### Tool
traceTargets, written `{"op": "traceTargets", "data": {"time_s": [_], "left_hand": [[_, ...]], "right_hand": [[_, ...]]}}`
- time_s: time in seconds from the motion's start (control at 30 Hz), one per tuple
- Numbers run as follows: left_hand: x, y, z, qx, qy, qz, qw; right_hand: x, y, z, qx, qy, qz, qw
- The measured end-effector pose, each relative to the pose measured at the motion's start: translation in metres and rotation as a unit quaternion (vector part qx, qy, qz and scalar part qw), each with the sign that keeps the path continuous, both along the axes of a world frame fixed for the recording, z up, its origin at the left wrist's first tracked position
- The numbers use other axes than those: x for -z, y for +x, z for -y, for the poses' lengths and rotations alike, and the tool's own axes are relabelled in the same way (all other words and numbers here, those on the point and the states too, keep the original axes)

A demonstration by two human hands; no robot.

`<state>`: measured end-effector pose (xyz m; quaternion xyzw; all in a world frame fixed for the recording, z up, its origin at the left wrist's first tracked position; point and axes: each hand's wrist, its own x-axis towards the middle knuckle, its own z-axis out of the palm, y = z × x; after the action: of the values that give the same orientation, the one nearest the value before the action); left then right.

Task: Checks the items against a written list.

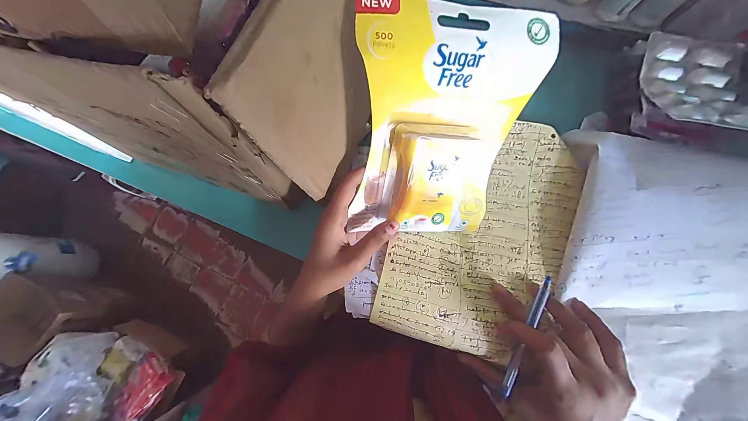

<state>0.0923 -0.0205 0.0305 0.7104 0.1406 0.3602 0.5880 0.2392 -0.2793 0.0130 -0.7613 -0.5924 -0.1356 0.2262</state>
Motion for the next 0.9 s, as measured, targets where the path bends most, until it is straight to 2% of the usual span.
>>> {"op": "traceTargets", "data": {"time_s": [0.27, 0.5, 0.77, 0.9], "left_hand": [[0.0032, -0.0042, -0.0009, 0.022, -0.007, 0.025, 0.999], [0.0063, 0.0013, -0.0013, -0.023, -0.029, 0.081, 0.996], [0.0060, -0.0004, -0.0006, -0.043, -0.044, 0.060, 0.996], [0.0064, 0.0009, -0.0002, -0.034, -0.066, 0.086, 0.994]], "right_hand": [[0.0001, -0.0002, -0.0003, 0.000, 0.004, -0.003, 1.000], [0.0032, 0.0008, 0.0007, 0.000, 0.010, -0.009, 1.000], [0.0009, -0.0003, -0.0008, 0.004, 0.003, -0.001, 1.000], [0.0008, 0.0000, -0.0008, 0.001, 0.004, -0.002, 1.000]]}}
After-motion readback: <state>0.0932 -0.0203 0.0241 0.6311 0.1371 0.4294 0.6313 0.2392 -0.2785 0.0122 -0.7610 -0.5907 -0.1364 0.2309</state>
